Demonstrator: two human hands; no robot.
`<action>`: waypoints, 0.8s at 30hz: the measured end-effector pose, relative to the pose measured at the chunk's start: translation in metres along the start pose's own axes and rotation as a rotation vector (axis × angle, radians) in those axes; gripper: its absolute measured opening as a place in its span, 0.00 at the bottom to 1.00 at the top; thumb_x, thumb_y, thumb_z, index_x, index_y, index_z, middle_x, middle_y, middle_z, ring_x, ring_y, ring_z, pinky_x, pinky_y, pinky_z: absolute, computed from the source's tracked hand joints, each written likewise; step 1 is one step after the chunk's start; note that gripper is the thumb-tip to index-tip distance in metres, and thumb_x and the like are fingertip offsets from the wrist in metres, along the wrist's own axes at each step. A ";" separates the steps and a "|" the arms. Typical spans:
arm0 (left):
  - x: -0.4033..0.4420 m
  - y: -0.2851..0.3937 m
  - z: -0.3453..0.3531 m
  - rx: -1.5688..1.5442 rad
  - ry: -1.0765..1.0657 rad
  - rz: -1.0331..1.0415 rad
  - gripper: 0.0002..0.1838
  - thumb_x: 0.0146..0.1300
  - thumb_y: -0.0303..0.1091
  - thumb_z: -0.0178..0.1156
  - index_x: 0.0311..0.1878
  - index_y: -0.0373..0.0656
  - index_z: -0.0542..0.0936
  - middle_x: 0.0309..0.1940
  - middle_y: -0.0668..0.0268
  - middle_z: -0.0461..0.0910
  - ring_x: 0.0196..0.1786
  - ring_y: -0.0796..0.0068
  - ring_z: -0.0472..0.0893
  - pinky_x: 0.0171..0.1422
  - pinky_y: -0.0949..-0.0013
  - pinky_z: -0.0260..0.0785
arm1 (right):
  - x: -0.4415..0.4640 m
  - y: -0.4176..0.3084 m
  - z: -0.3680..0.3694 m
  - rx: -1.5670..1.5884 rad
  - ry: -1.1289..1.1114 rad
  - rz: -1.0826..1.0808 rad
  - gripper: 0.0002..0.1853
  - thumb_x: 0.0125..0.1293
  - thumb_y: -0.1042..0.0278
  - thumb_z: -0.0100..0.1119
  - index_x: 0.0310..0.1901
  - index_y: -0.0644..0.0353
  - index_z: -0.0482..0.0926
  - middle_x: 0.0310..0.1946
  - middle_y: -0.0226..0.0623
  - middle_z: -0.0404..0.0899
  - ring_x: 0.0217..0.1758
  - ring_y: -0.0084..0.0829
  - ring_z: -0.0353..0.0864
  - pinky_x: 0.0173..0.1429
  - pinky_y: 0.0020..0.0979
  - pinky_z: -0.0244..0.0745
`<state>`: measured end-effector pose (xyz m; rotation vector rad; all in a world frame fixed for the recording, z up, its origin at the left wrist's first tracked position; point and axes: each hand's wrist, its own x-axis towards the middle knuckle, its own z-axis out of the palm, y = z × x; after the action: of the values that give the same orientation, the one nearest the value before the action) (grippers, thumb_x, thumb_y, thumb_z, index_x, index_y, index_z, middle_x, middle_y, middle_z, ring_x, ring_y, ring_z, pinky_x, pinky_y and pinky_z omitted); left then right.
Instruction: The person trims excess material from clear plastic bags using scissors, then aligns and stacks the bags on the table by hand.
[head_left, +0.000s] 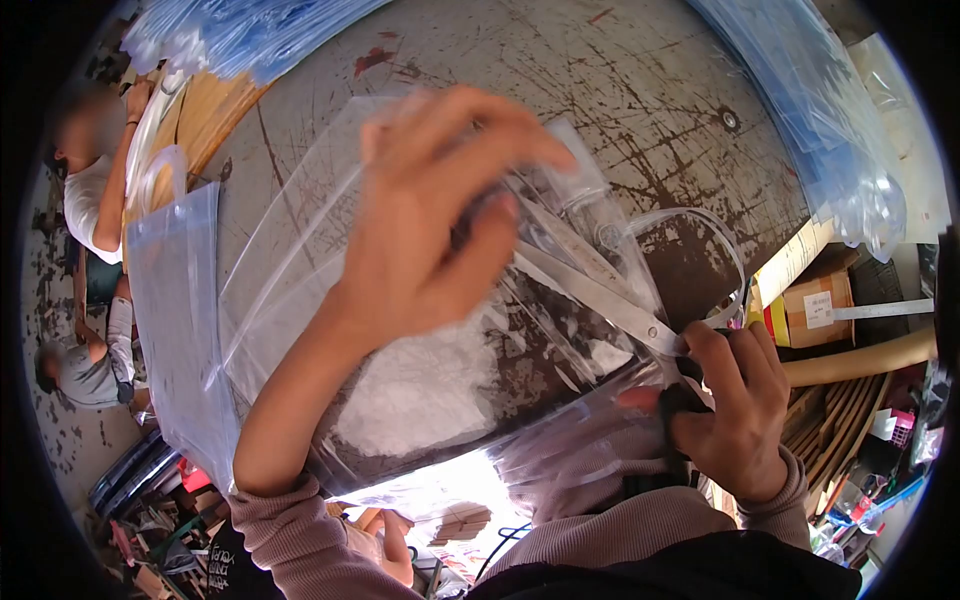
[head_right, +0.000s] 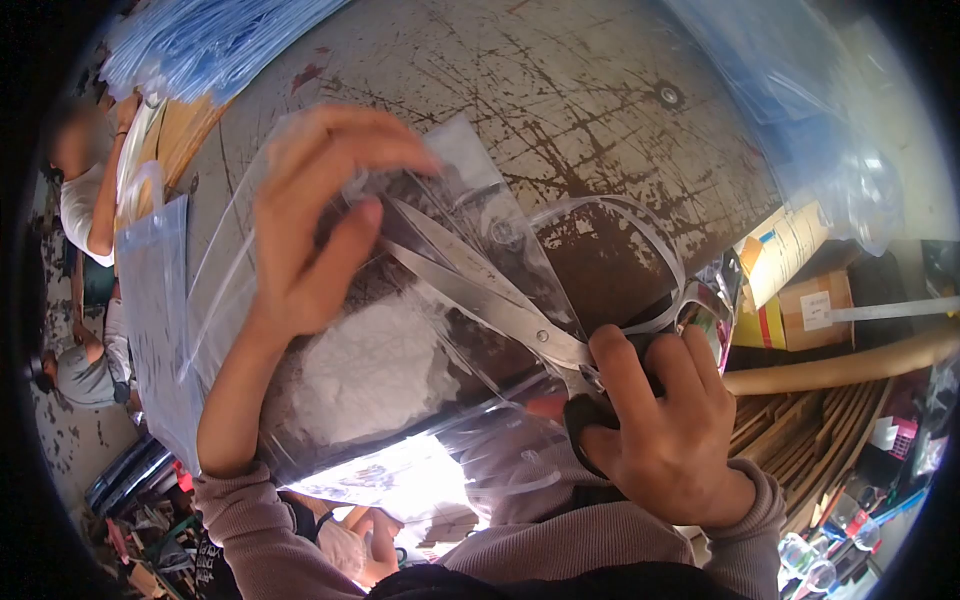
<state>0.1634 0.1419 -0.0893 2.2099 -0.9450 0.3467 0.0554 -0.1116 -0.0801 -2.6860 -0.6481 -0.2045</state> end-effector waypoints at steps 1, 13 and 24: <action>0.001 -0.004 -0.001 0.199 0.065 -0.067 0.13 0.49 0.29 0.53 0.39 0.40 0.80 0.38 0.61 0.78 0.46 0.62 0.74 0.57 0.60 0.59 | 0.000 0.001 0.000 -0.004 0.001 0.004 0.29 0.38 0.61 0.76 0.43 0.64 0.76 0.22 0.36 0.62 0.25 0.35 0.64 0.26 0.35 0.61; -0.004 -0.025 -0.009 -0.087 0.048 -0.172 0.08 0.49 0.25 0.64 0.31 0.46 0.75 0.33 0.71 0.74 0.45 0.70 0.71 0.59 0.63 0.53 | 0.007 -0.011 -0.001 0.105 -0.040 0.157 0.31 0.34 0.60 0.80 0.39 0.65 0.75 0.26 0.38 0.71 0.28 0.38 0.71 0.31 0.36 0.65; -0.004 -0.025 -0.012 -0.181 0.023 -0.185 0.07 0.51 0.29 0.63 0.30 0.43 0.73 0.34 0.67 0.71 0.45 0.69 0.70 0.58 0.65 0.55 | 0.015 -0.012 0.002 0.043 0.008 0.074 0.27 0.39 0.59 0.76 0.39 0.63 0.77 0.23 0.34 0.63 0.24 0.32 0.64 0.23 0.34 0.60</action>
<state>0.1789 0.1644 -0.0944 2.1018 -0.7223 0.1918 0.0626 -0.0947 -0.0747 -2.6612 -0.5436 -0.1792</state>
